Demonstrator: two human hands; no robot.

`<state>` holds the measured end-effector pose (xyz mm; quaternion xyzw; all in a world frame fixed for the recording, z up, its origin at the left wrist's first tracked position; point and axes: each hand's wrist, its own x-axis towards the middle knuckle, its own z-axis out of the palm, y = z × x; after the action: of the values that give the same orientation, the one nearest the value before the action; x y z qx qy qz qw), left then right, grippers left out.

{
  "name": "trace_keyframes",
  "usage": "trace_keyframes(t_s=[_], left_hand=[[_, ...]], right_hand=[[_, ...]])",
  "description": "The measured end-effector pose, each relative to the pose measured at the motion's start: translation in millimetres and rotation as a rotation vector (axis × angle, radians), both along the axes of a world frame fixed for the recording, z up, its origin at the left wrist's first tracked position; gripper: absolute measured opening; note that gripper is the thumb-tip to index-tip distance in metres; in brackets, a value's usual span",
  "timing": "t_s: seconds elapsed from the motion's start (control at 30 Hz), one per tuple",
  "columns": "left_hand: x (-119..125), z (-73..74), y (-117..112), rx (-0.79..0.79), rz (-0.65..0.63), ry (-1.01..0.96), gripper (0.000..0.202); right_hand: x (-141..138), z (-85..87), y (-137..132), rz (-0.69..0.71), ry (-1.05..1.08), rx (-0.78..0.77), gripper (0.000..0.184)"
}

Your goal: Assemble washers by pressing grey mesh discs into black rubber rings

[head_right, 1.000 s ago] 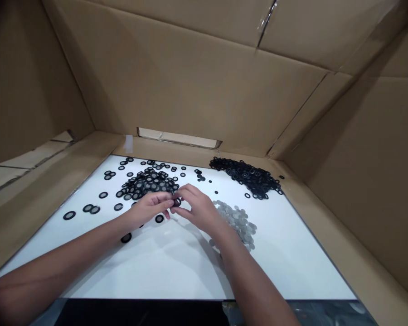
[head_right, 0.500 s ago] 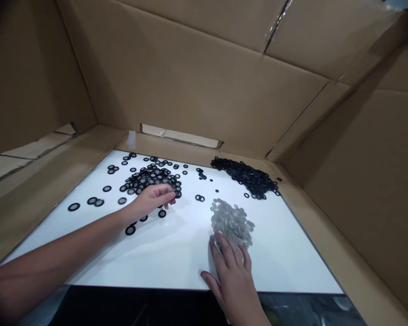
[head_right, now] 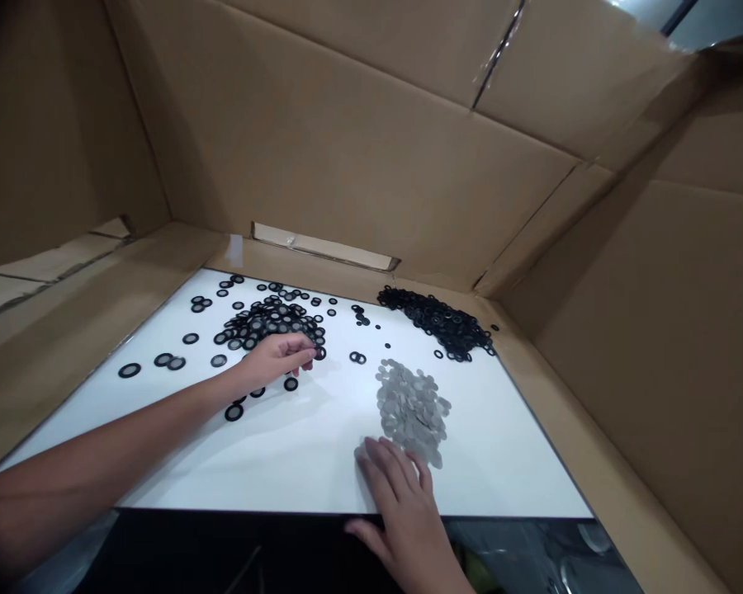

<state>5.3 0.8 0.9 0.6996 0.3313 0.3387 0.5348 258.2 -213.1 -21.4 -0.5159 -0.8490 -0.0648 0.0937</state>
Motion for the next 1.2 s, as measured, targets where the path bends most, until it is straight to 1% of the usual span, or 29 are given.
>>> trace_keyframes(t_s=[0.1, 0.13, 0.2, 0.27, 0.37, 0.43, 0.5, 0.57, 0.63, 0.73, 0.83, 1.03, 1.2], left_hand=[[-0.6, -0.5, 0.5, 0.008, -0.011, 0.000, 0.032], [-0.8, 0.0, 0.2, 0.006, -0.019, 0.001, 0.032], [-1.1, 2.1, -1.1, 0.001, -0.041, 0.001, 0.032], [-1.0, 4.6, -3.2, -0.004, -0.070, -0.007, 0.031], [-0.3, 5.9, -5.9, -0.035, -0.130, -0.036, 0.027], [0.7, 4.1, -6.3, -0.072, -0.172, -0.074, 0.026], [1.7, 1.1, -5.4, -0.113, -0.203, -0.132, 0.026], [2.1, -1.3, -3.8, -0.152, -0.218, -0.183, 0.027], [1.8, -1.9, -2.0, -0.189, -0.220, -0.211, 0.029], [1.0, -1.0, 1.1, -0.226, -0.192, -0.248, 0.032], [1.0, -2.3, 5.1, -0.244, -0.142, -0.304, 0.036], [0.9, -7.7, 9.9, -0.301, -0.074, -0.321, 0.039], [-0.3, -2.8, 5.4, -0.287, -0.109, -0.284, 0.034]], right_hand=[[-7.4, 2.8, -5.6, 0.108, 0.128, 0.038, 0.027], [-9.3, 3.4, -7.8, 0.130, 0.175, 0.058, 0.022], [-11.0, 4.3, -12.2, 0.158, 0.259, 0.073, 0.019], [-10.4, 6.2, -14.4, 0.161, 0.341, 0.030, 0.019], [-10.3, 16.3, -4.6, 0.066, 0.536, -0.088, 0.013], [-15.3, 29.6, 15.2, -0.033, 0.670, -0.157, 0.008], [-25.0, 45.5, 44.8, -0.085, 0.765, -0.205, 0.008], [-37.3, 59.3, 79.3, -0.057, 0.836, -0.246, 0.011], [-49.2, 67.2, 112.2, -0.059, 0.889, -0.274, 0.012], [-61.5, 67.4, 148.3, -0.066, 0.911, -0.238, 0.014], [-65.7, 61.2, 166.1, -0.070, 0.895, -0.206, 0.013], [-63.8, 54.4, 174.6, -0.055, 0.843, -0.169, 0.012], [-65.7, 50.8, 172.8, -0.065, 0.827, -0.110, 0.007]])
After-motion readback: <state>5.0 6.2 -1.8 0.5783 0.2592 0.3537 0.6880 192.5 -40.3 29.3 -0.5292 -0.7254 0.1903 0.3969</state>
